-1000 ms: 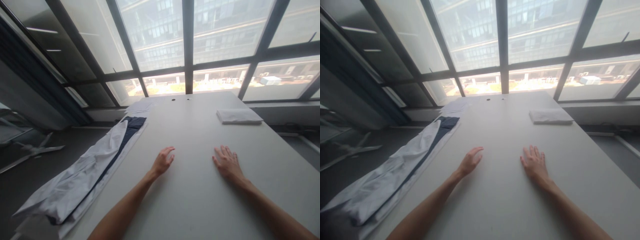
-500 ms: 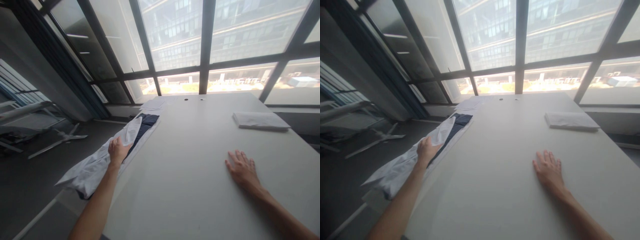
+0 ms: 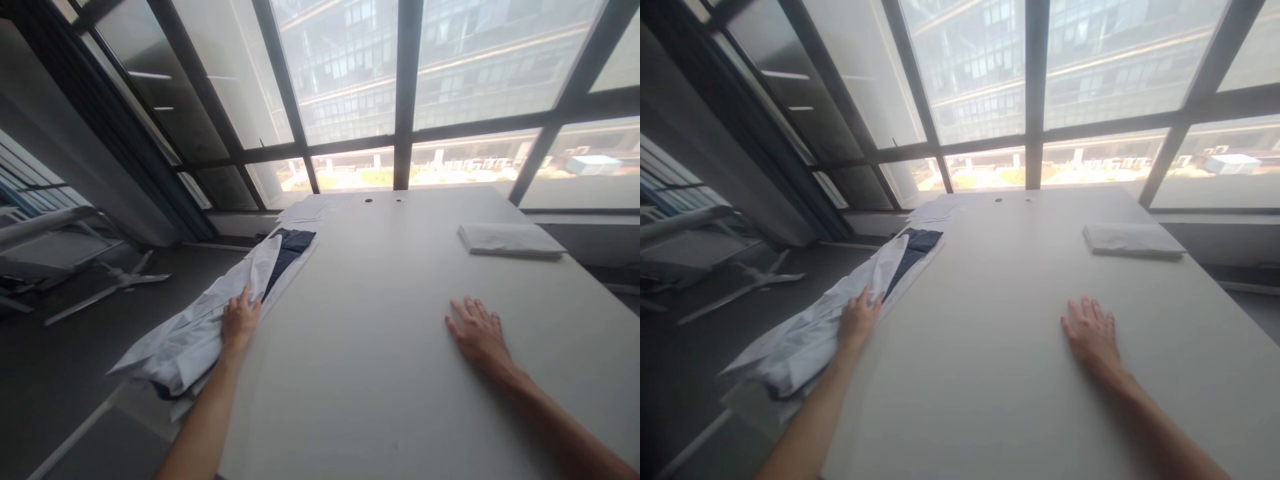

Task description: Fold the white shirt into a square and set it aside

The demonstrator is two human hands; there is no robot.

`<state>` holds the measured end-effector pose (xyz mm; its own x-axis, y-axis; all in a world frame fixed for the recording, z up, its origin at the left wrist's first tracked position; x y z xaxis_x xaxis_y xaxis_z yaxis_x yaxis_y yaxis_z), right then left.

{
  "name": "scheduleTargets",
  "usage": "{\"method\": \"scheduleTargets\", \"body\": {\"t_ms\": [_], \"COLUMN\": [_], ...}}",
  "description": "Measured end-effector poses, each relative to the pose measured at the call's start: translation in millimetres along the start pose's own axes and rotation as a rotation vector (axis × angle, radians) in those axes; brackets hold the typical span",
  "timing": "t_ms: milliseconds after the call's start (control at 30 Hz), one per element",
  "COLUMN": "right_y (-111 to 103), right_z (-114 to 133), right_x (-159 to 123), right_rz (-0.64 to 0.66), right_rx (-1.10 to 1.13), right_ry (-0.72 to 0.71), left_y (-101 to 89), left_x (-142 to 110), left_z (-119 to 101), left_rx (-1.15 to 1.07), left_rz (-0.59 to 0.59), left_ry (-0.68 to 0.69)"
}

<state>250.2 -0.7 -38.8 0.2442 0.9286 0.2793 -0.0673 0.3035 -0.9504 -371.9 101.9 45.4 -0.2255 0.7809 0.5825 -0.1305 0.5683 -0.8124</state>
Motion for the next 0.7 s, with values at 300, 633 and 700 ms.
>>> {"method": "scheduleTargets", "body": {"t_ms": [300,633,700], "right_y": [0.4,-0.2,0.0], "right_z": [-0.7,0.9,1.1], "right_x": [0.7,1.6,1.6], "right_rz": [0.009,0.005,0.003], "right_rx": [-0.009,-0.016,-0.007], "right_ry": [-0.010,-0.015,-0.021], "left_y": [12.0,-28.7,-42.7], "left_x": [8.6,42.4,43.5], "left_z": [16.7,-10.0,-31.9], "left_rx": [-0.226,-0.232,-0.234], "left_rz": [0.068,-0.051,-0.090], "left_ry": [-0.027,0.018,0.078]}}
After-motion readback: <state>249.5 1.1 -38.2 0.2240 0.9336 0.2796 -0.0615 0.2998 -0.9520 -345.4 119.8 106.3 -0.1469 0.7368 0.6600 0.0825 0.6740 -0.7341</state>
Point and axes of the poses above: each hand's wrist, its own x-axis towards the middle knuckle, its own y-axis out of the palm, z = x × y, the point moved 8 cm from there along x, towards the middle knuckle, and after that the axes turned 8 degrees about -z, right-handed, at the moved point
